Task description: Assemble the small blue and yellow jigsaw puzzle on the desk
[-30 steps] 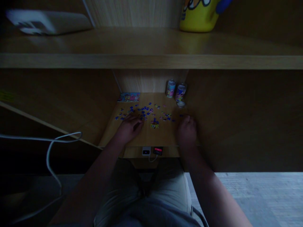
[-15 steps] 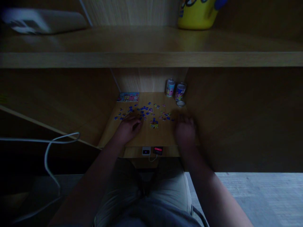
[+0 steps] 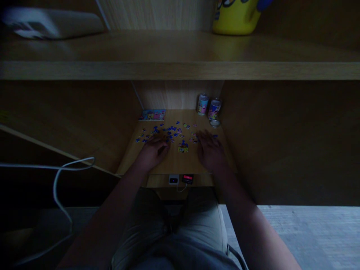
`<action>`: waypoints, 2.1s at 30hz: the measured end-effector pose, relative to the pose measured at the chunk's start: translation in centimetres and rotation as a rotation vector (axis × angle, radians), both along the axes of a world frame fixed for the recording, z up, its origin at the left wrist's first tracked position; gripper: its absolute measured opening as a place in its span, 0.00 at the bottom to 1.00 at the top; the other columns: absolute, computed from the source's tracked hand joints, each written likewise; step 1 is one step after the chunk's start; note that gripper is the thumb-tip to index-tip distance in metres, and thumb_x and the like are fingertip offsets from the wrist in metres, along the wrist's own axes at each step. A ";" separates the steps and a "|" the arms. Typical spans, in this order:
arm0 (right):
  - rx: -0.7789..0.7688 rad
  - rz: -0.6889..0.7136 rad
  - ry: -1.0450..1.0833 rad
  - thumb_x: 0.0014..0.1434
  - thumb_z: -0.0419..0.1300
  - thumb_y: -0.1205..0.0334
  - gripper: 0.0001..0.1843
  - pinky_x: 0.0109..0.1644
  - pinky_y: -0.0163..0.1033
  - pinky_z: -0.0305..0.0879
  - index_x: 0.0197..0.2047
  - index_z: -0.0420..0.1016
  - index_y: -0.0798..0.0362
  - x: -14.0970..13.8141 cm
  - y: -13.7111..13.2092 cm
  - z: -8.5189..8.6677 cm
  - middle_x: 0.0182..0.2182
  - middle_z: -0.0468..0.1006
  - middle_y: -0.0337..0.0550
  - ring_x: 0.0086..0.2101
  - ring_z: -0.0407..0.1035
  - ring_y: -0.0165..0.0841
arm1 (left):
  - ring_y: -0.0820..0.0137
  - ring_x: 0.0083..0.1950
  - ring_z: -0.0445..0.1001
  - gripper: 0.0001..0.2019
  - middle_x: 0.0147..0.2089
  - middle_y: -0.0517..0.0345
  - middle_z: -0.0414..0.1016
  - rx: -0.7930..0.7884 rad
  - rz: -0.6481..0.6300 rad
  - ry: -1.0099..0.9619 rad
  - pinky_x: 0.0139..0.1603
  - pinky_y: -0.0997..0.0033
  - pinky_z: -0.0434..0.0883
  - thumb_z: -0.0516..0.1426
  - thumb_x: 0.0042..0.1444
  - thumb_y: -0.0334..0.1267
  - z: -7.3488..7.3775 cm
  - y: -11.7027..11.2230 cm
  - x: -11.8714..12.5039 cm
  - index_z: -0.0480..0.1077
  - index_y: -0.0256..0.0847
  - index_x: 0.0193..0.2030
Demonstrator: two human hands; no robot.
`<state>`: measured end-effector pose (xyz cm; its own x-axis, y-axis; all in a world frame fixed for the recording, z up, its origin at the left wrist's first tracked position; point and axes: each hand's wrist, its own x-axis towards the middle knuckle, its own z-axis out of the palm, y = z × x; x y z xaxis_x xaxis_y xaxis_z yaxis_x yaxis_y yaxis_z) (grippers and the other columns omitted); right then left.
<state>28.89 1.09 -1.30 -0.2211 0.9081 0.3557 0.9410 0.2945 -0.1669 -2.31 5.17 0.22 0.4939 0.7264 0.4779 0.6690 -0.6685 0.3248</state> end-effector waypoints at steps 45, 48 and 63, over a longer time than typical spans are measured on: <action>-0.028 -0.072 -0.031 0.78 0.47 0.57 0.31 0.80 0.60 0.51 0.77 0.68 0.58 0.3 0.5 -0.8 0.76 0.68 0.55 0.76 0.59 0.47 | 0.57 0.49 0.79 0.06 0.42 0.53 0.81 -0.010 0.004 0.011 0.57 0.51 0.76 0.62 0.69 0.32 0.4 -0.2 0.2 0.77 0.45 0.39; -0.026 -0.067 -0.031 0.78 0.47 0.58 0.31 0.80 0.58 0.51 0.77 0.68 0.58 0.2 0.5 -0.7 0.76 0.69 0.55 0.75 0.59 0.47 | 0.57 0.47 0.79 0.07 0.41 0.53 0.81 -0.014 0.007 0.009 0.56 0.51 0.76 0.61 0.69 0.32 0.4 -0.2 0.1 0.77 0.45 0.39; -0.141 -0.180 -0.147 0.77 0.53 0.58 0.20 0.64 0.53 0.68 0.55 0.86 0.52 1.4 3.9 1.9 0.50 0.85 0.59 0.52 0.78 0.48 | 0.58 0.46 0.79 0.08 0.41 0.54 0.80 -0.011 0.005 -0.014 0.57 0.52 0.76 0.62 0.69 0.32 0.3 0.0 0.2 0.75 0.46 0.37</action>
